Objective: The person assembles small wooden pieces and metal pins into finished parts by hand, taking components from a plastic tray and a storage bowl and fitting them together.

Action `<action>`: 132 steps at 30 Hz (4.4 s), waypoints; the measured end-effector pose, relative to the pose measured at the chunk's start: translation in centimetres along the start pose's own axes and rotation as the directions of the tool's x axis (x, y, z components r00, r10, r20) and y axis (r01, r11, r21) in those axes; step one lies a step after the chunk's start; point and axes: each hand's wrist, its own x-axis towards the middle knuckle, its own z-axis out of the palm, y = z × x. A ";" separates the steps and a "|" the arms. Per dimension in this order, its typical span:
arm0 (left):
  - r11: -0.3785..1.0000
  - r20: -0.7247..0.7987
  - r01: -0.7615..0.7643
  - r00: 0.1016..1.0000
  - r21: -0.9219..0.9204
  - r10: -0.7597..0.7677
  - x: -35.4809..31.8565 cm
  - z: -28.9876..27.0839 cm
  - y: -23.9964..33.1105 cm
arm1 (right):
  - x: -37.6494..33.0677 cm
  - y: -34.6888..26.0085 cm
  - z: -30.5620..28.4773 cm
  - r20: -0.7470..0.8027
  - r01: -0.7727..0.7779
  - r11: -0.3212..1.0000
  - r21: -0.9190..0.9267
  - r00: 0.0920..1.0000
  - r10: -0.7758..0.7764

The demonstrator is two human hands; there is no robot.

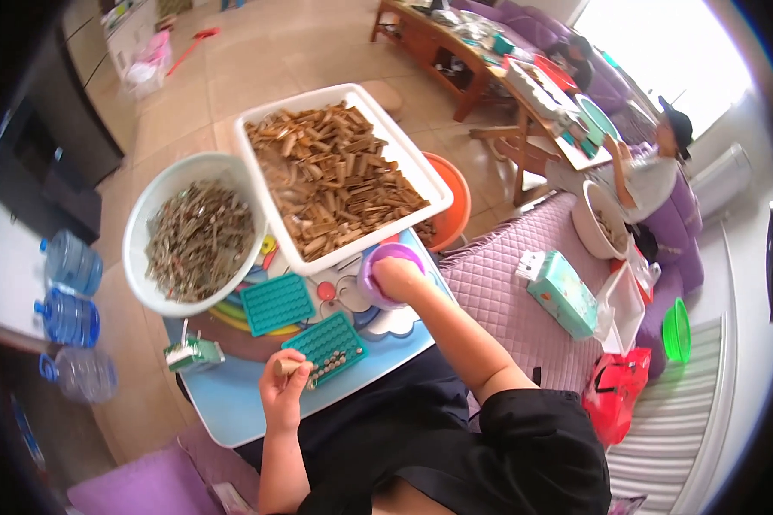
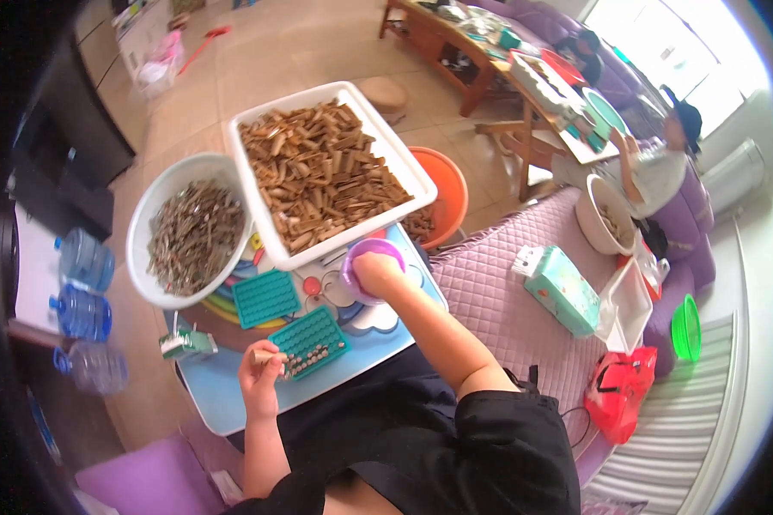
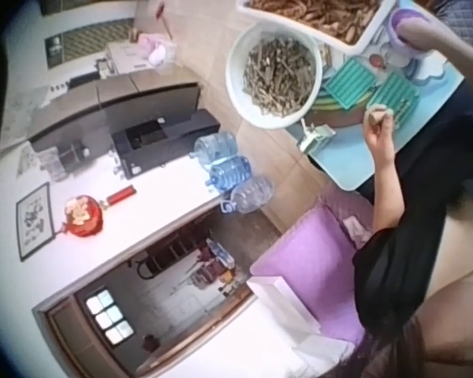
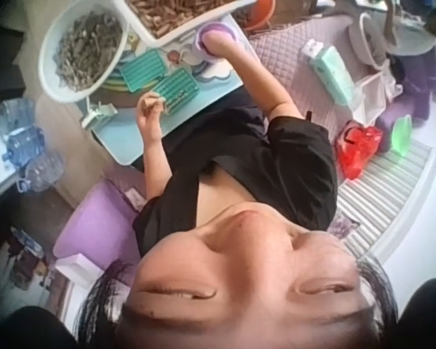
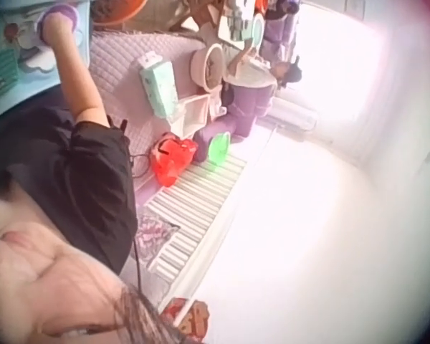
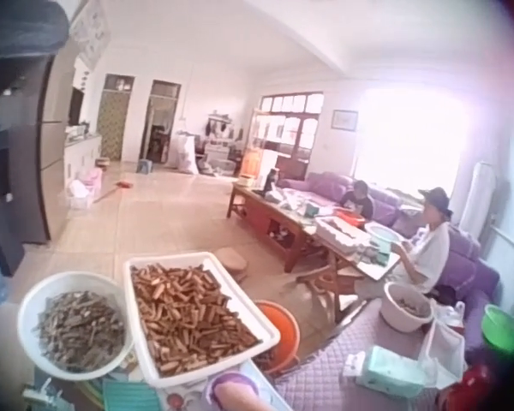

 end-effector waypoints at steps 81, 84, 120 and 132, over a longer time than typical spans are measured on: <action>0.869 0.170 0.449 0.892 -0.208 -0.420 0.5 2.9 -1.5 | -9.6 -9.2 -0.9 -0.637 0.656 0.564 0.501 0.721 -0.273; 0.909 0.173 0.403 0.907 -0.102 -0.383 -0.2 3.4 -1.6 | -9.5 -9.5 -0.9 -0.646 0.685 0.604 0.408 0.684 -0.339; 0.957 0.722 0.288 0.656 0.030 -0.220 -0.6 4.7 0.7 | -12.2 -3.9 -4.4 -0.362 0.567 0.222 0.793 0.732 -0.577; 0.923 0.532 0.385 0.782 -0.003 -0.325 -0.5 1.9 -1.9 | -5.5 20.6 10.0 0.010 0.503 -0.391 0.771 0.604 0.797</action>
